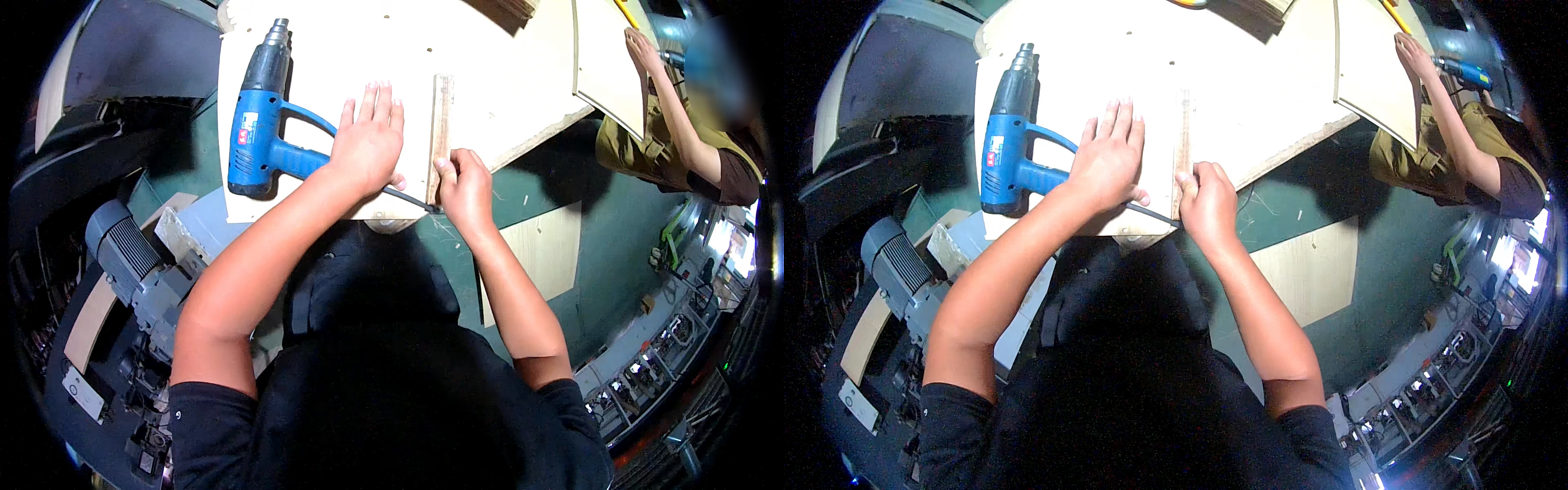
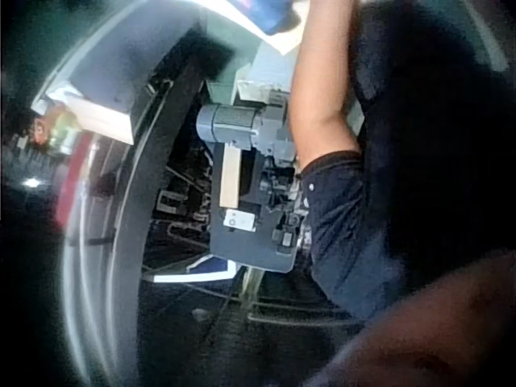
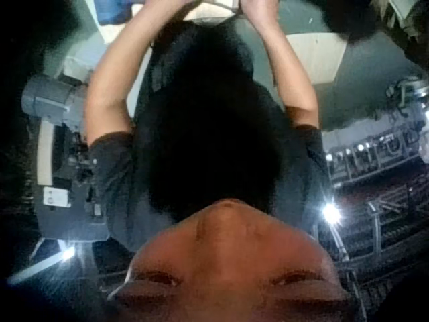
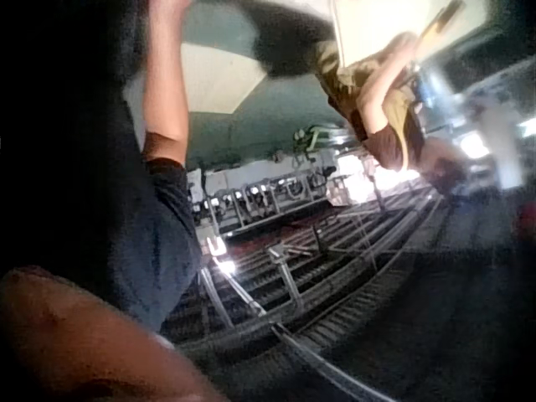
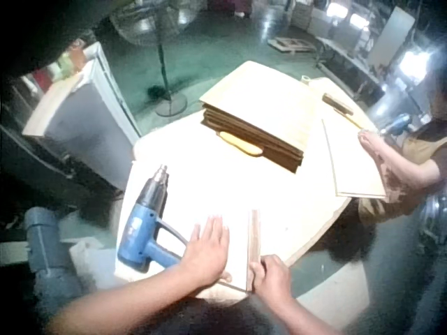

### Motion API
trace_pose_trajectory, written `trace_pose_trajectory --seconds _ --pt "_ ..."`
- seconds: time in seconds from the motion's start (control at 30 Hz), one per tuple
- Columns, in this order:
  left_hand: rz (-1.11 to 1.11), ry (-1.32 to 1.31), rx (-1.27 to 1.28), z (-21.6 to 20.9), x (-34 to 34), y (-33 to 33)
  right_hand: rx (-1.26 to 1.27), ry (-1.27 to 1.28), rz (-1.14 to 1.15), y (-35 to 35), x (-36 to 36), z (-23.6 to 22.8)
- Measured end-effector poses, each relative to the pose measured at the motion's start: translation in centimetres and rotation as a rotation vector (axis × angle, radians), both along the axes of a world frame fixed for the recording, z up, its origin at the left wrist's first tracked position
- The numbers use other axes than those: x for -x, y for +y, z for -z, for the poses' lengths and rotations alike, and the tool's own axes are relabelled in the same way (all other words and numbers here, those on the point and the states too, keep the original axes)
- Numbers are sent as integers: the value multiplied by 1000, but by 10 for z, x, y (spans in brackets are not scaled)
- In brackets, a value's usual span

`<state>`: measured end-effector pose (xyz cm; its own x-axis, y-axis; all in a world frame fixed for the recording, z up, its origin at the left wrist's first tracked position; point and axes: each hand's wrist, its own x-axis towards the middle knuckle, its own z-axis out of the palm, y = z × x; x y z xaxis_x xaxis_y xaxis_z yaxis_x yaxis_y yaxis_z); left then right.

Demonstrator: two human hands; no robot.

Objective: The person applies adhesive and heat to edge banding on a wood panel using a heat gun, trims excess material with a utility knife, and smooths the edges with a wooden block.

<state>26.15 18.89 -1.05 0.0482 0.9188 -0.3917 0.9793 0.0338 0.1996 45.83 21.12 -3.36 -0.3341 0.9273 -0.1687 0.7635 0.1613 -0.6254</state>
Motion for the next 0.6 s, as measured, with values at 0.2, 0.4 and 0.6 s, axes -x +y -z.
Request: trace_pose_trajectory --seconds 0.2,0.4,0.6 --pt "27 3 26 -2 -3 0 -125 -6 45 100 45 24" --pt "11 11 12 0 -5 3 -72 -79 39 95 49 12" --pt "26 88 21 -1 -9 6 -49 49 -8 -5 -5 3"
